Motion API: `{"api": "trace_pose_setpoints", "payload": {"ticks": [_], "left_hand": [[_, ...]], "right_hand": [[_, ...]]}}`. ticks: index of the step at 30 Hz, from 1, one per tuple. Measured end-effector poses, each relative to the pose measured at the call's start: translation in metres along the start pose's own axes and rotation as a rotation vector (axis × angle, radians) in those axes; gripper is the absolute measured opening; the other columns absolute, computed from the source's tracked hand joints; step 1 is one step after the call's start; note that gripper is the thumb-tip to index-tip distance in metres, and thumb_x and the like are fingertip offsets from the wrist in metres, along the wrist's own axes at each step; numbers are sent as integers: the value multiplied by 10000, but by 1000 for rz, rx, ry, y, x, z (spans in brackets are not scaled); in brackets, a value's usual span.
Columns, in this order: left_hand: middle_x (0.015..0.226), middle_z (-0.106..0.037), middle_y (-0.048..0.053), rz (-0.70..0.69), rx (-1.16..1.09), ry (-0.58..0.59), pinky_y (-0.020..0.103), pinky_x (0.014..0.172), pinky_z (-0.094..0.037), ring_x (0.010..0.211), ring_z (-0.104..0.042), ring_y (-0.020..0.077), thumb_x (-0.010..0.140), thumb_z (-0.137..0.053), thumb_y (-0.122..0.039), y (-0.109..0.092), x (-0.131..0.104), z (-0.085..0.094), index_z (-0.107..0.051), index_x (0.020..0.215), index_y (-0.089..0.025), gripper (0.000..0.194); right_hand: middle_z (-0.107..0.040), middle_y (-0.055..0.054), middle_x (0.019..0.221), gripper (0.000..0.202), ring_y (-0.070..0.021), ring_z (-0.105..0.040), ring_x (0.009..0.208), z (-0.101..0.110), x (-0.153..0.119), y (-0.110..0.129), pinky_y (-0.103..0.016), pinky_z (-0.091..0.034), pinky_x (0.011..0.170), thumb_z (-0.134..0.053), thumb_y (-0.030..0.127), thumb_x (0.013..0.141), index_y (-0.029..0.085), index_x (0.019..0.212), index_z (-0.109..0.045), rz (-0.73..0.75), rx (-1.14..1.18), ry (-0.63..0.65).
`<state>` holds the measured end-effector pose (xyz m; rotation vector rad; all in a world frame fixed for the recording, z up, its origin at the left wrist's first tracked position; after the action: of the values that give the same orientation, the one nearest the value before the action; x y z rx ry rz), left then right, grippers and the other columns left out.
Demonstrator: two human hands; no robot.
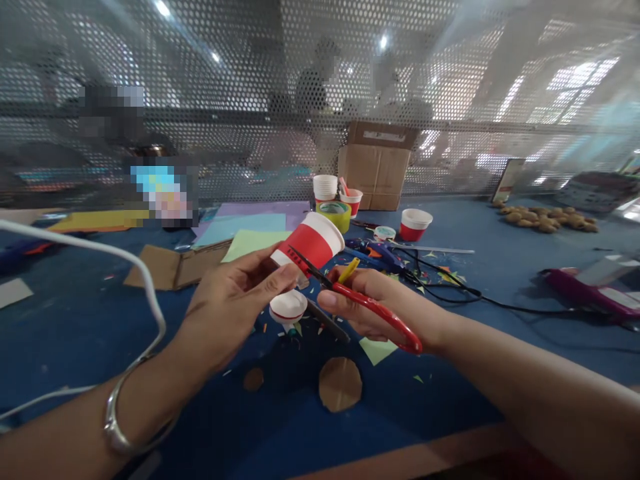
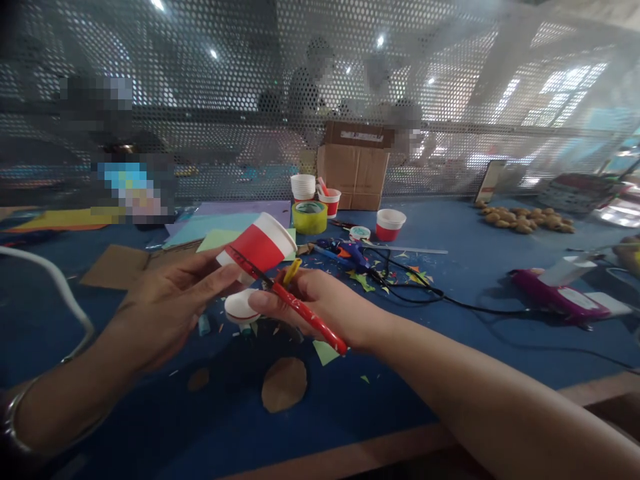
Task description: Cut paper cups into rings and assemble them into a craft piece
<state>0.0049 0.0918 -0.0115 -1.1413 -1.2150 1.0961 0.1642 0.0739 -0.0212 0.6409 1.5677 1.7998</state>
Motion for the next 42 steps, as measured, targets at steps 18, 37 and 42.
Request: {"api": "trace_pose_setpoints", "payload": {"ticks": [18,37,42], "left_hand": [[797,-789,54,-10,116,-58,258,621,-567,702,-683,192,659,-948,-574,-6,4,10,-857,894,-218,435],[884,-767,41,-144,293,-14,286,660,-549,832,-699,227,807,-853,-531,-28,-3,6,-800,1215,-249,499],[1066,-795,52,-229,377,-110,323,810,-576,934,-718,233,808,-856,-535,-38,-8,13,-762,1272,-262,547]], "right_hand": [[-451,52,523,597,-89,-403,489,0,-1,13,-233,-280,471,-680,678,934,207,626,-484,14,-246,-112],[-407,34,552,627,-103,-393,526,2,-3,18,-262,-254,505,-652,650,956,213,567,-426,92,-437,-234],[-452,33,591,597,-99,-409,533,3,-2,13,-253,-289,489,-683,661,928,211,604,-464,61,-378,-265]]}}
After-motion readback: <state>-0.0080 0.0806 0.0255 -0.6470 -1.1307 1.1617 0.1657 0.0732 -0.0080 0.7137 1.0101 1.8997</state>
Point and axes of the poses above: each hand's wrist, its own x-axis towards the middle knuckle, its own z-axis out of the back of the hand, y = z × x, the point moved 10 cm from there along x, towards the middle knuckle
